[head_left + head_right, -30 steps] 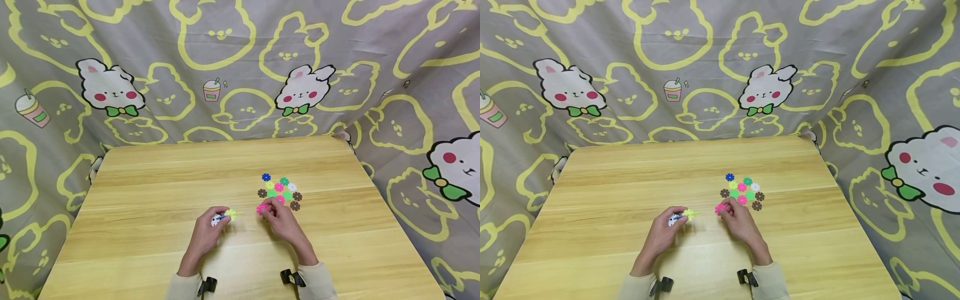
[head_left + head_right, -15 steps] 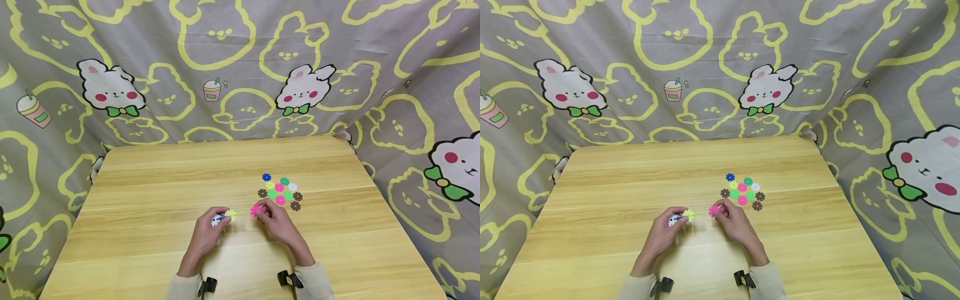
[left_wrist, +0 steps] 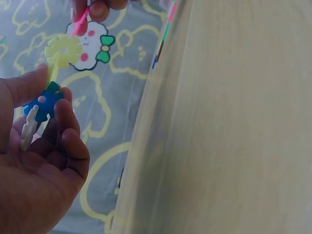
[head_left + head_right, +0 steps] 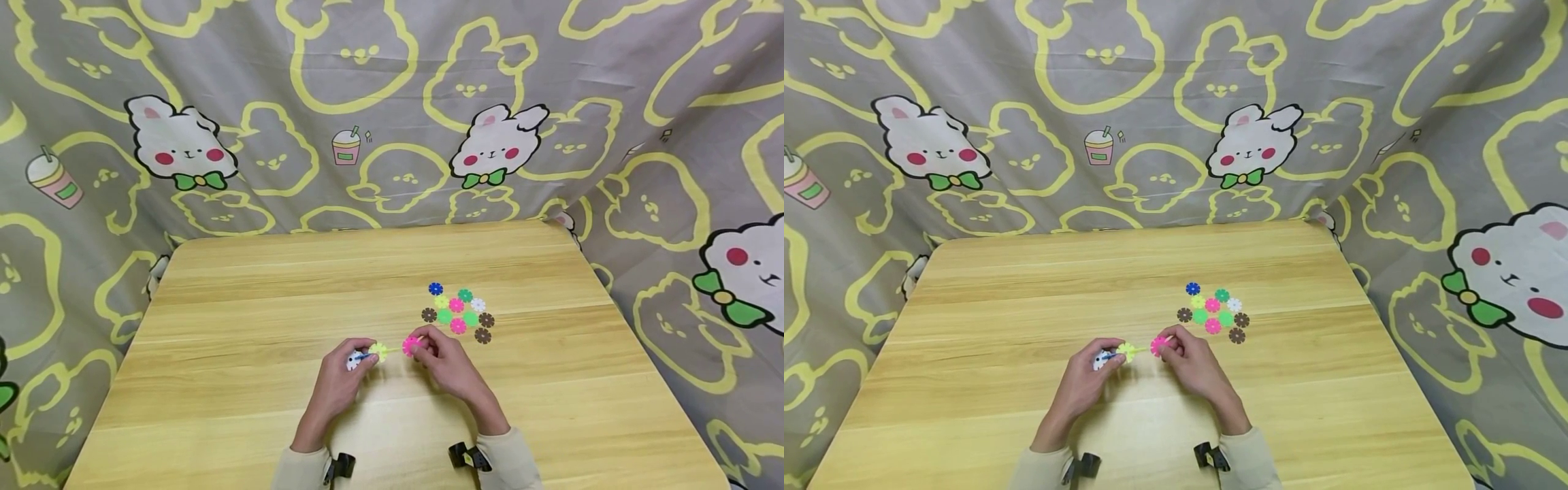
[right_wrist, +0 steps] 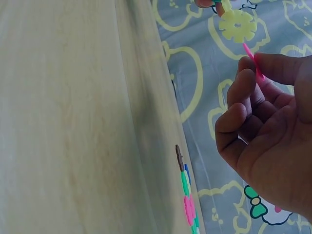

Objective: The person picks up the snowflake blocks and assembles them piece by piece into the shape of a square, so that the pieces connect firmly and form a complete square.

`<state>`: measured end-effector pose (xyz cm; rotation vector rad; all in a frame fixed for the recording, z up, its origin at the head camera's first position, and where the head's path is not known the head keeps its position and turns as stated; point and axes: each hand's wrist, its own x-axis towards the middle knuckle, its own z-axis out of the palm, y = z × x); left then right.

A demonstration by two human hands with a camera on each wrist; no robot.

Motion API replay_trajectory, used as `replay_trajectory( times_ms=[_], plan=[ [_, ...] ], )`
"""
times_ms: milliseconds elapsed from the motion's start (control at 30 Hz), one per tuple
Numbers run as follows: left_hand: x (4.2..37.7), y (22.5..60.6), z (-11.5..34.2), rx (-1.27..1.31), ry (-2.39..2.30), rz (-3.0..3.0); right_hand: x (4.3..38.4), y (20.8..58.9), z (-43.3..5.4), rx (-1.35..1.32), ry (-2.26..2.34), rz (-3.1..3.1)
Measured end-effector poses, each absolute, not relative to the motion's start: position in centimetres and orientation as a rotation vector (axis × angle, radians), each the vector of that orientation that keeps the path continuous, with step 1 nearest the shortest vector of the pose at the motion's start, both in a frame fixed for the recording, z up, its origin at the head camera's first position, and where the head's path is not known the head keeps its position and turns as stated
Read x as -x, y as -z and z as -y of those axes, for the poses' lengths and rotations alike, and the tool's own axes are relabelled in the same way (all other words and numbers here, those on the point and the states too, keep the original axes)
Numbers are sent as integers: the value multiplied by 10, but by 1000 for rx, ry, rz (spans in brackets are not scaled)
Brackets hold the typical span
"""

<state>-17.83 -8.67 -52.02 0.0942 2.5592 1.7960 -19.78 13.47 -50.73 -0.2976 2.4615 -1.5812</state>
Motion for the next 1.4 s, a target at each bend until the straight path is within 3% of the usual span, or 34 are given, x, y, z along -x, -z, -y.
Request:
replay_trajectory(
  times_ms=[800, 1400],
  plan=[
    [179, 521, 84, -104, -1754, -2583, 200, 508, -132, 295, 1579, -2432],
    [177, 515, 76, -74, -1821, -2590, 196, 505, -121, 126, 1704, -2481]
  ],
)
